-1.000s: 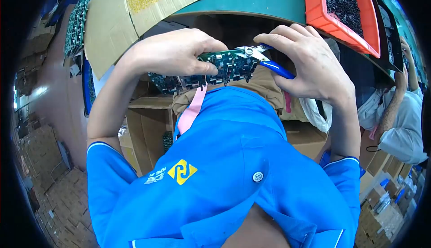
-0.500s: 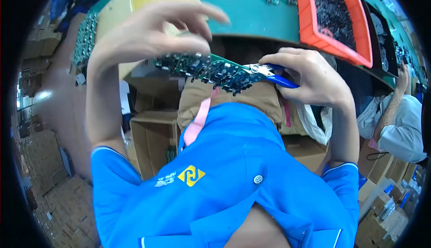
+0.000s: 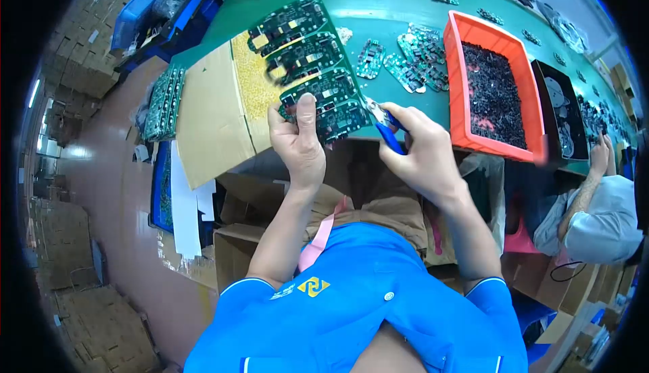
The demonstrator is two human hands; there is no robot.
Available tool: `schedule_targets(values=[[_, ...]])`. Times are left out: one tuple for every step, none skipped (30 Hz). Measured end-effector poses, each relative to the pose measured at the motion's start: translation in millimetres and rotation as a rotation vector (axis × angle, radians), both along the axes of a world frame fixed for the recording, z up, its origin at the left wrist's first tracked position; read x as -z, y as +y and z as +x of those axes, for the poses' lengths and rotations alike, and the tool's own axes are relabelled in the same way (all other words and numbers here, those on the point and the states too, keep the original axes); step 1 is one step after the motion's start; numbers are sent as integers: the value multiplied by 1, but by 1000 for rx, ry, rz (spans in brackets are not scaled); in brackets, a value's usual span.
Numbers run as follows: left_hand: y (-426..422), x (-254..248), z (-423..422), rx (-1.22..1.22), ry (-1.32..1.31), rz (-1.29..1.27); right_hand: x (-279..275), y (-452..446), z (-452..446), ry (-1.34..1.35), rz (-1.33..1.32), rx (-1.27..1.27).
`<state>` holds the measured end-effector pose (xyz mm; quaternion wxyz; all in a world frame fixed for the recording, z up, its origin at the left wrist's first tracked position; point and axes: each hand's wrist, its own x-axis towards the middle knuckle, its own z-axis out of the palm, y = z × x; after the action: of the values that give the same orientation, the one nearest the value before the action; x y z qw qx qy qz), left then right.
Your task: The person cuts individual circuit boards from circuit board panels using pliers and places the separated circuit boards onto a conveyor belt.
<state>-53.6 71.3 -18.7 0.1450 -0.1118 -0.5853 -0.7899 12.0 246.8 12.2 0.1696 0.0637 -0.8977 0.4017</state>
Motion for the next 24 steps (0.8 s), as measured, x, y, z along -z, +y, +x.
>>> schedule_targets(values=[[5, -2, -7, -76, 69, -22, 0, -5, -3, 118, 165, 125], [8, -7, -10, -115, 79, -49, -1, -5, -6, 140, 176, 144], [9, -14, -14, -151, 94, -71, 0, -3, -11, 149, 139, 169], [10, -20, -19, -134, 121, -54, 0, -1, -16, 160, 103, 190], [7, -26, -23, -102, 117, -31, 2, 0, -20, 166, 62, 205], [3, -32, -31, -74, 109, -11, 3, 2, -23, 170, 18, 213], [-2, -37, -42, -80, 73, -40, 5, 4, -25, 187, 23, 213], [-8, -42, -55, -88, 32, -72, 7, 6, -25, 181, -34, 209], [-14, -47, -69, -91, 41, -68, 10, 9, -23, 171, -93, 203], [-20, -52, -87, 7, -58, -69, 14, 12, -21, 158, -151, 196], [-25, -57, -106, 103, -160, -69, 19, 14, -19, 143, -210, 188], [-27, -61, -124, 98, -194, -120, 25, 15, -18, 146, -209, 181], [-27, -64, -143, 91, -230, -171, 32, 15, -17, 132, -294, 212], [-26, -61, -166, 80, -230, -170, 40, 15, -17, 115, -380, 240], [-25, -53, -192, 112, -241, -201, 46, 14, -18, 97, -467, 264], [-25, -48, -218, 140, -250, -230, 50, 13, -20, 77, -554, 283], [-21, -46, -241, 123, -263, -271, 53, 13, -22, 75, -555, 263], [-14, -44, -262, 109, -278, -312, 55, 14, -23, 70, -591, 255], [-6, -43, -283, 97, -282, -308, 57, 16, -23, 63, -626, 251], [3, -41, -304, 79, -273, -363, 60, 18, -22, 55, -660, 251], [11, -38, -322, 64, -265, -419, 61, 19, -22, 46, -692, 254], [19, -36, -337, 62, -271, -414, 62, 20, -22, 40, -687, 252], [28, -33, -352, 74, -304, -433, 62, 19, -21, 41, -708, 254], [37, -29, -365, 87, -336, -451, 60, 18, -20, 42, -728, 258]])
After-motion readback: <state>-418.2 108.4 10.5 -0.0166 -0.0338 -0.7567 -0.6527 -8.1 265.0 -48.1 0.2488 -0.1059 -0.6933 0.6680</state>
